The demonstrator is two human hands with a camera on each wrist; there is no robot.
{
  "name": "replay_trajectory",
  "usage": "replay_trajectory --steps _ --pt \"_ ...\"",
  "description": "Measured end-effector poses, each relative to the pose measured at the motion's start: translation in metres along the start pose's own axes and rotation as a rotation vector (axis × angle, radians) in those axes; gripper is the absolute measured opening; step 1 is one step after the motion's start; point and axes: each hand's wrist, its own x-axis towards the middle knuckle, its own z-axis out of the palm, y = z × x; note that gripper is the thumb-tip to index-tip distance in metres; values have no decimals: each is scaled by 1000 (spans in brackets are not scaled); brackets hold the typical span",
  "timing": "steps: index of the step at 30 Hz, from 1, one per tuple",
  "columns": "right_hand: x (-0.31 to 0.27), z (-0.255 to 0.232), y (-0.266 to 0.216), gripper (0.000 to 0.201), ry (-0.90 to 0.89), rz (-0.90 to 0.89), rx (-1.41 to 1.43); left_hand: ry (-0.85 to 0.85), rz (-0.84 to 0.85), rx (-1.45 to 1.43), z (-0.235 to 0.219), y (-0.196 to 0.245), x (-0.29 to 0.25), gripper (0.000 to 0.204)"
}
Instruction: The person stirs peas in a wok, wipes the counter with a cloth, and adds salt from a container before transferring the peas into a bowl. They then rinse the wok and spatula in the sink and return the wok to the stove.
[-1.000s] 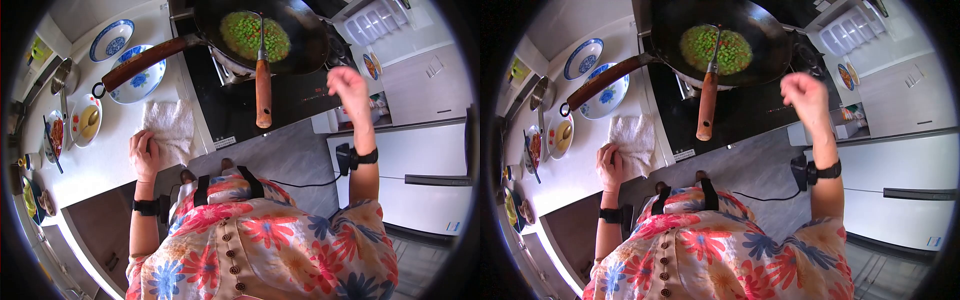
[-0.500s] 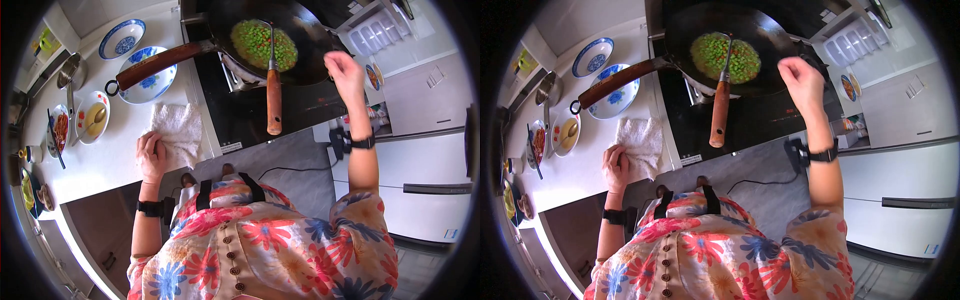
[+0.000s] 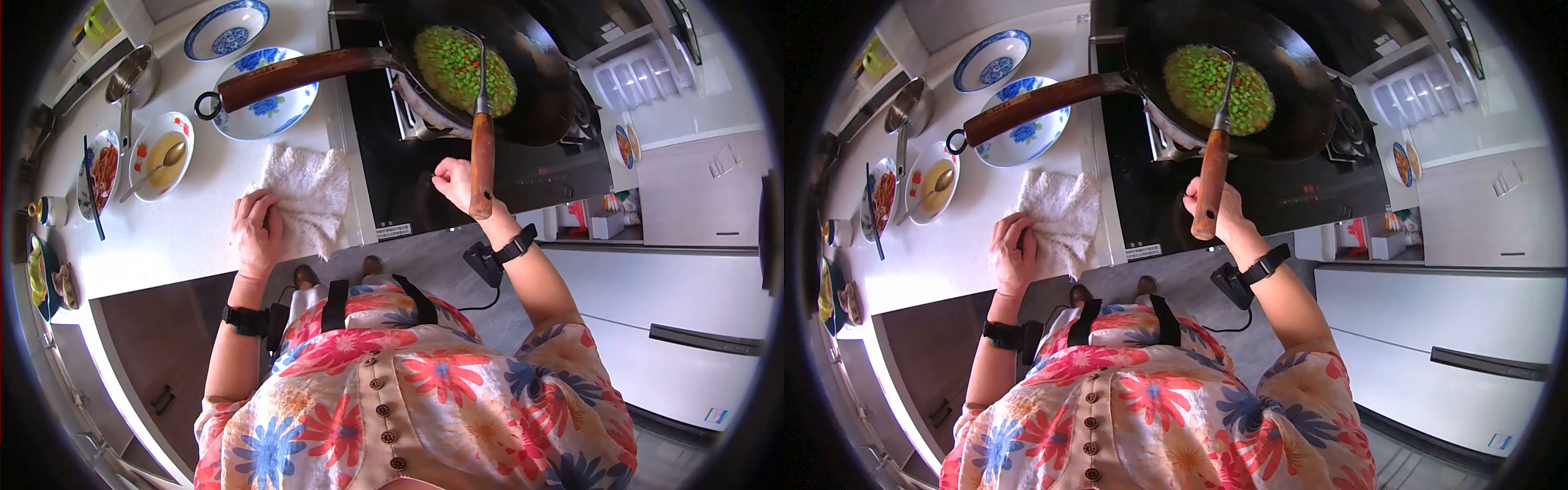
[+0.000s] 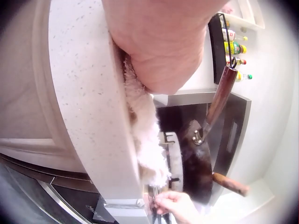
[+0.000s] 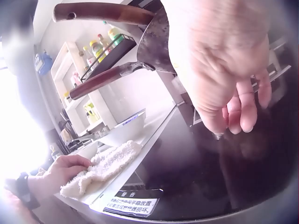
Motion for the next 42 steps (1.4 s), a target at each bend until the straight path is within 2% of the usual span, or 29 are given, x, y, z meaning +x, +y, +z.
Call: replay_trajectory --steps 2,5,9,12,14,17,18,19,20,21,22,24,25,27,29,31,34,38,41,42 --pt "4 -5 -12 14 -52 -4 -202 5 5 0 0 -1 0 15" --pt "6 -11 -26 13 -66 -15 -289 12 0 -4 0 0 1 14" --pt "9 -12 -27 12 -82 -11 -304 4 1 -1 0 0 1 14" --pt "7 -12 -18 11 -158 90 -273 5 8 2 0 -2 1 14" --pt "-10 -21 -2 11 -116 47 -28 -34 -20 14 -2 0 1 14" --pt "-46 -79 -41 12 -104 47 -107 -28 7 15 -2 -1 1 14" --pt "-58 -97 -54 5 -114 194 124 -21 15 14 -2 -1 2 14" --pt "-67 -111 -47 2 -63 244 461 -15 8 4 -1 -1 1 13" --pt "-69 -130 -58 8 54 238 558 -11 3 -6 -1 -1 1 13" --pt "-67 -153 -66 6 112 186 513 -9 17 -7 -1 0 1 13" --pt "-60 -168 -65 3 223 50 573 -17 11 5 -1 0 2 13" --pt "-36 -190 -76 11 426 40 407 -21 8 15 -2 2 2 12" --pt "-20 -194 -77 13 461 6 352 -20 32 14 -2 2 2 12" --pt "13 -195 -45 9 452 -82 133 -22 18 24 -1 1 1 12" --pt "21 -195 -48 11 508 -192 -151 -11 38 22 1 -2 0 12" --pt "16 -197 -60 15 518 -261 -209 -19 2 4 1 -2 -1 13" --pt "7 -192 -67 20 461 -378 -365 -20 -6 -1 0 -1 1 13" --pt "-31 -170 -112 38 211 -577 -479 -16 -2 15 1 -1 -1 13" --pt "-39 -147 -120 35 104 -628 -433 -23 -12 13 1 0 0 13" --pt "-37 -145 -118 28 145 -630 -446 -23 -7 12 1 0 -1 13"
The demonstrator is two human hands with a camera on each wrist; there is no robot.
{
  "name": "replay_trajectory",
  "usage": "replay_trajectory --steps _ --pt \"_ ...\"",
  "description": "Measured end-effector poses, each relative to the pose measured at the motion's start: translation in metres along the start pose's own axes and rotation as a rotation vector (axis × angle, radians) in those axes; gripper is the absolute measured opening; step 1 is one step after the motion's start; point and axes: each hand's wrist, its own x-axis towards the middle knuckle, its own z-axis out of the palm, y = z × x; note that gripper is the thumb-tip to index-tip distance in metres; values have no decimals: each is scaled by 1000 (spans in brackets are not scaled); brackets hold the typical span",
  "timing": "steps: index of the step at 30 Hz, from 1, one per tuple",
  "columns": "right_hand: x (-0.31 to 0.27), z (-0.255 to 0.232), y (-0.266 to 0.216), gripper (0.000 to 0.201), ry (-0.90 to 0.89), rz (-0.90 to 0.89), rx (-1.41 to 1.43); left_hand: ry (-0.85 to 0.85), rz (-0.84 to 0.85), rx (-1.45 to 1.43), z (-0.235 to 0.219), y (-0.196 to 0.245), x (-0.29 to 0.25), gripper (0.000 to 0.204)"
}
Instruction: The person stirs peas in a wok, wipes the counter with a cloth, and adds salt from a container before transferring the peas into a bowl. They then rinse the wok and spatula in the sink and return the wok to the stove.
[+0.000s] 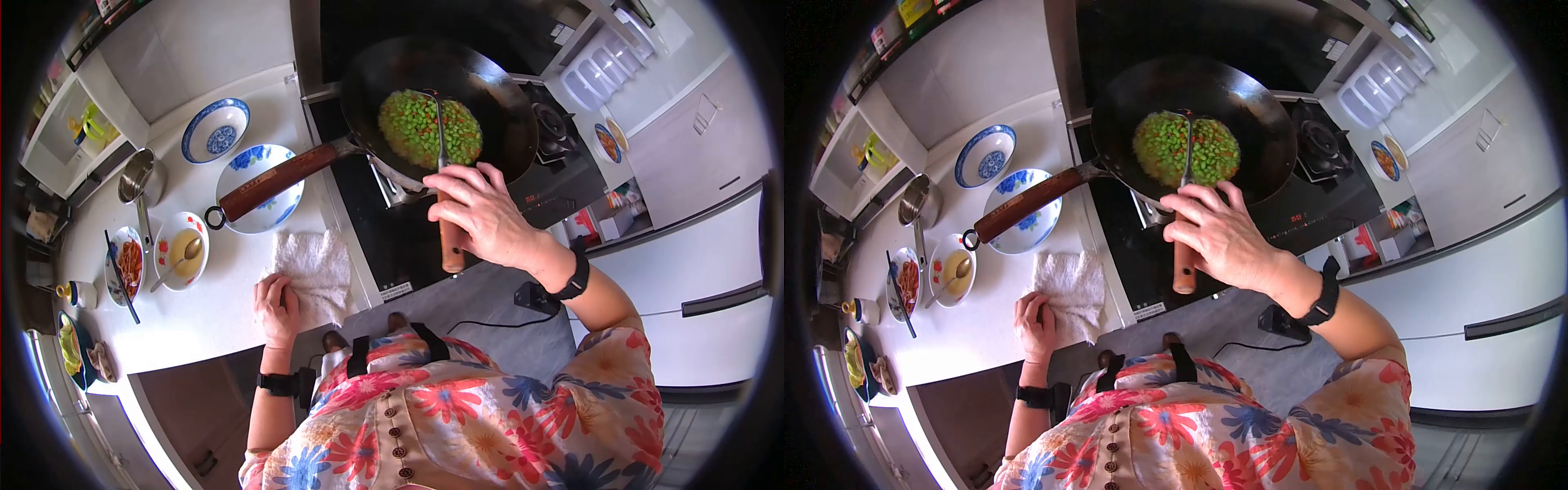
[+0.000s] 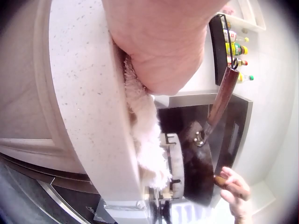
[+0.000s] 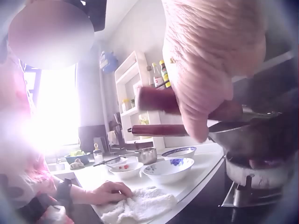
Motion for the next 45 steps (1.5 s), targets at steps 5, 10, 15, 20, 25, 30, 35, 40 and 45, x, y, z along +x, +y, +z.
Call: replay_trajectory --steps 5,10,15,20,25,30,35,40,45 --pt "7 -56 24 13 247 76 -126 0 -2 -9 0 1 1 12" --pt "-22 -101 109 18 521 531 671 2 -13 -30 0 1 1 13" --pt "-73 -89 129 25 776 823 739 22 -16 -33 -1 2 1 14" --pt "-76 -54 116 21 829 732 1128 9 -8 -1 -1 6 3 14" --pt "-80 -82 95 20 863 610 1037 8 -18 9 1 4 1 14" --pt "-68 -63 103 21 760 569 1014 12 -32 29 -2 9 3 13" --pt "-80 -125 132 28 773 682 819 37 -8 53 1 9 3 12" --pt "-73 -160 164 28 603 771 764 18 -7 78 2 6 2 12" --pt "-60 -91 158 27 692 794 1129 19 20 63 -1 5 4 12"
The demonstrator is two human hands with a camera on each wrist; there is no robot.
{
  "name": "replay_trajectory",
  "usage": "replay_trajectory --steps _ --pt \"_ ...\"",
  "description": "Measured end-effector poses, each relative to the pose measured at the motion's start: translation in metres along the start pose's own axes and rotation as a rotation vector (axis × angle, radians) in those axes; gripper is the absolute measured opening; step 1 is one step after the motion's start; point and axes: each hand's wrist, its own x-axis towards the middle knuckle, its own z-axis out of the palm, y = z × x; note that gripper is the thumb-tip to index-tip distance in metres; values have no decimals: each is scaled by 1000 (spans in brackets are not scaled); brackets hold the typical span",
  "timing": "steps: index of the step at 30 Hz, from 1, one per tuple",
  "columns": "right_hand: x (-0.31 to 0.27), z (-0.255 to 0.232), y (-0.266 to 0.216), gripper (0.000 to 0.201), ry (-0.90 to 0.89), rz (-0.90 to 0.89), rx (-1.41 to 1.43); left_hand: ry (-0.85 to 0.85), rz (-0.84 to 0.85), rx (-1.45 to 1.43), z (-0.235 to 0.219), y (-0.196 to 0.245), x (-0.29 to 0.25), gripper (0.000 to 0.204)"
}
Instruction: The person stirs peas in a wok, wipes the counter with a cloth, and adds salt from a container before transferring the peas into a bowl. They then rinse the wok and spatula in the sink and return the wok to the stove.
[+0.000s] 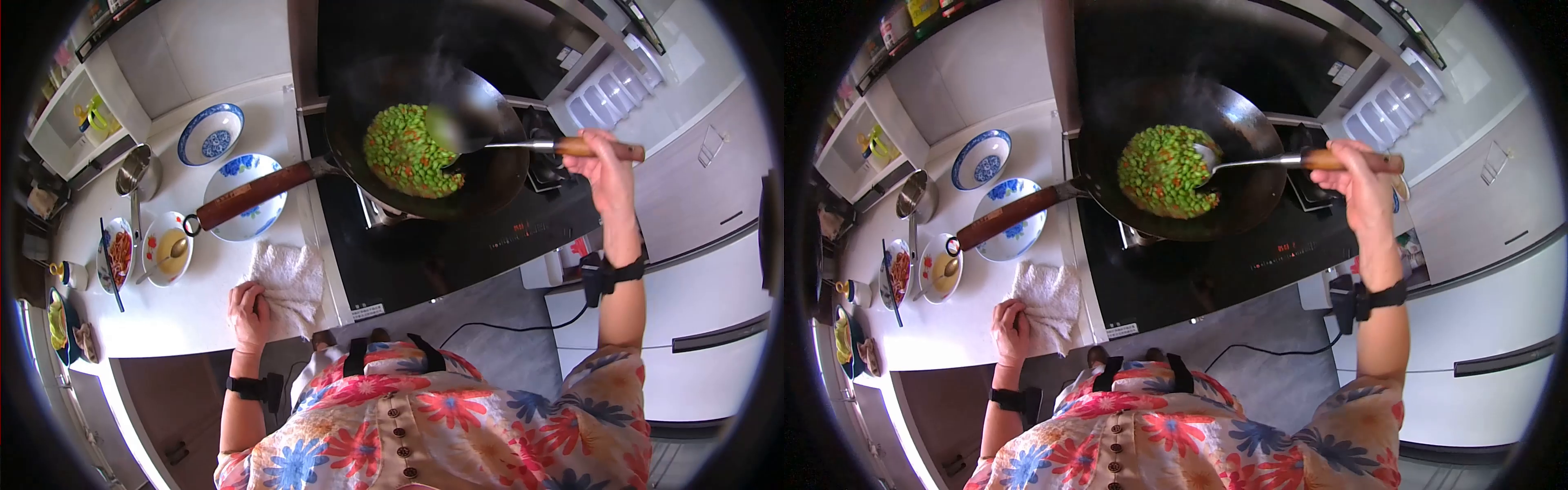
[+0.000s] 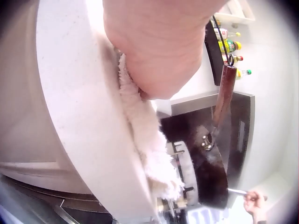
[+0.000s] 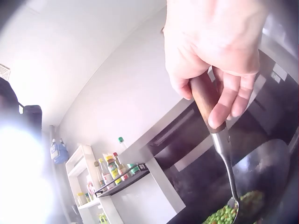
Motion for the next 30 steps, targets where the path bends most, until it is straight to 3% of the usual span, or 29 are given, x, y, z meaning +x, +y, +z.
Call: replay_trajectory --steps 3,7,10,12,14,20,24,26,30 --pt "-6 12 -4 24 60 -169 -49 -2 -8 30 -6 -13 1 13" --pt "-1 25 8 22 124 -266 -170 4 -28 56 -13 -28 7 15" --pt "-10 40 24 19 -8 -175 27 -28 -30 75 -14 -29 12 18" --pt "-23 43 7 17 -6 -177 33 -33 -37 76 -13 -28 14 18" --pt "-36 38 -17 15 -53 -330 -74 -42 -49 80 -13 -26 12 19" --pt "-45 47 -14 19 -147 -246 -131 -51 -48 90 -12 -27 13 18" --pt "-24 21 -50 27 112 -175 -294 -44 -62 82 -13 -25 13 18" --pt "-8 1 -74 26 121 -172 -381 -45 -73 78 -11 -26 12 18" --pt "8 -7 -66 26 83 -92 -421 -33 -62 86 -11 -28 13 17"
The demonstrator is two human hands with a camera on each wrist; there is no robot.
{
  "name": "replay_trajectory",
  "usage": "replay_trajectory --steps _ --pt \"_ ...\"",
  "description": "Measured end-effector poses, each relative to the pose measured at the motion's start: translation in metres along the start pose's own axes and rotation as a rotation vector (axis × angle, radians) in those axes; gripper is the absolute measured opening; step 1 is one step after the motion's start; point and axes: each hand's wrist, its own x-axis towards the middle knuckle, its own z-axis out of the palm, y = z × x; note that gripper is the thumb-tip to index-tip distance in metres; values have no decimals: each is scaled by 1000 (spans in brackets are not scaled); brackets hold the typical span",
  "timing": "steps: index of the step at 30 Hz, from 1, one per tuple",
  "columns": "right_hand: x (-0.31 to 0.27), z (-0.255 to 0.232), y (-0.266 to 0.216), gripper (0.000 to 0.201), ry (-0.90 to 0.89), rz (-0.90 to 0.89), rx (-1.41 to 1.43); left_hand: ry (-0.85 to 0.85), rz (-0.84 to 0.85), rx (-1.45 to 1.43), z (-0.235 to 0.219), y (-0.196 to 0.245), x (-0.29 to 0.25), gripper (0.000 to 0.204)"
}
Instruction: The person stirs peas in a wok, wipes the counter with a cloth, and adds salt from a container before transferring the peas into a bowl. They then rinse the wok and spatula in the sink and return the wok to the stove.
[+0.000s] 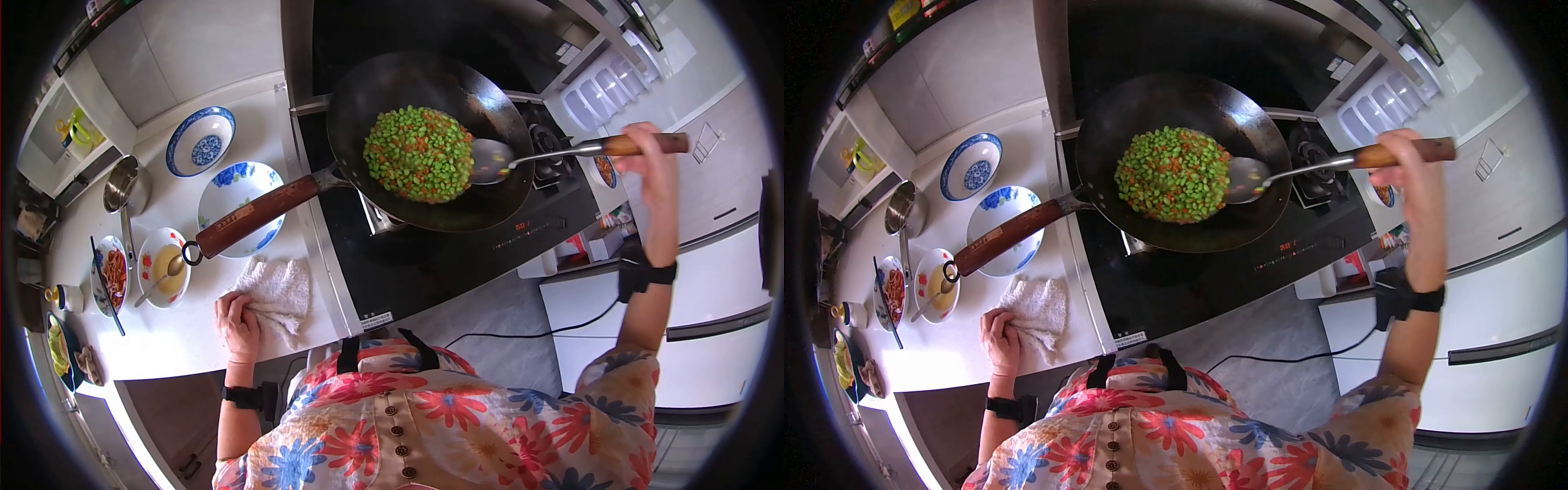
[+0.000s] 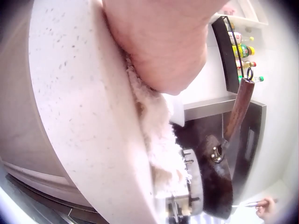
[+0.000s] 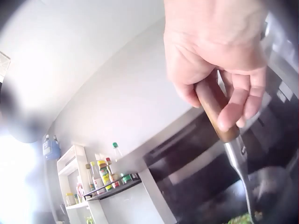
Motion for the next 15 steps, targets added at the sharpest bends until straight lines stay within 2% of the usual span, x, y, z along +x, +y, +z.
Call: replay_trajectory --steps 2,4,5,8,10,13,14,15 --pt "-4 31 28 24 -54 108 286 5 -2 -13 1 0 0 17" --pt "-8 50 39 24 -37 46 368 -7 -9 6 1 -2 -1 17" --pt "-10 53 35 23 37 -41 406 -4 -11 13 0 0 1 17" --pt "-1 39 23 19 -13 -185 237 -6 2 -1 -3 5 2 17" --pt "10 46 33 18 -49 -247 241 -13 -7 10 -1 3 1 17" --pt "3 72 45 16 -92 -160 300 -4 4 2 -2 4 0 16" --pt "1 76 46 16 -159 -134 322 -2 1 5 -2 3 0 16" --pt "-5 78 41 16 -192 -181 333 1 6 3 -2 3 0 16"
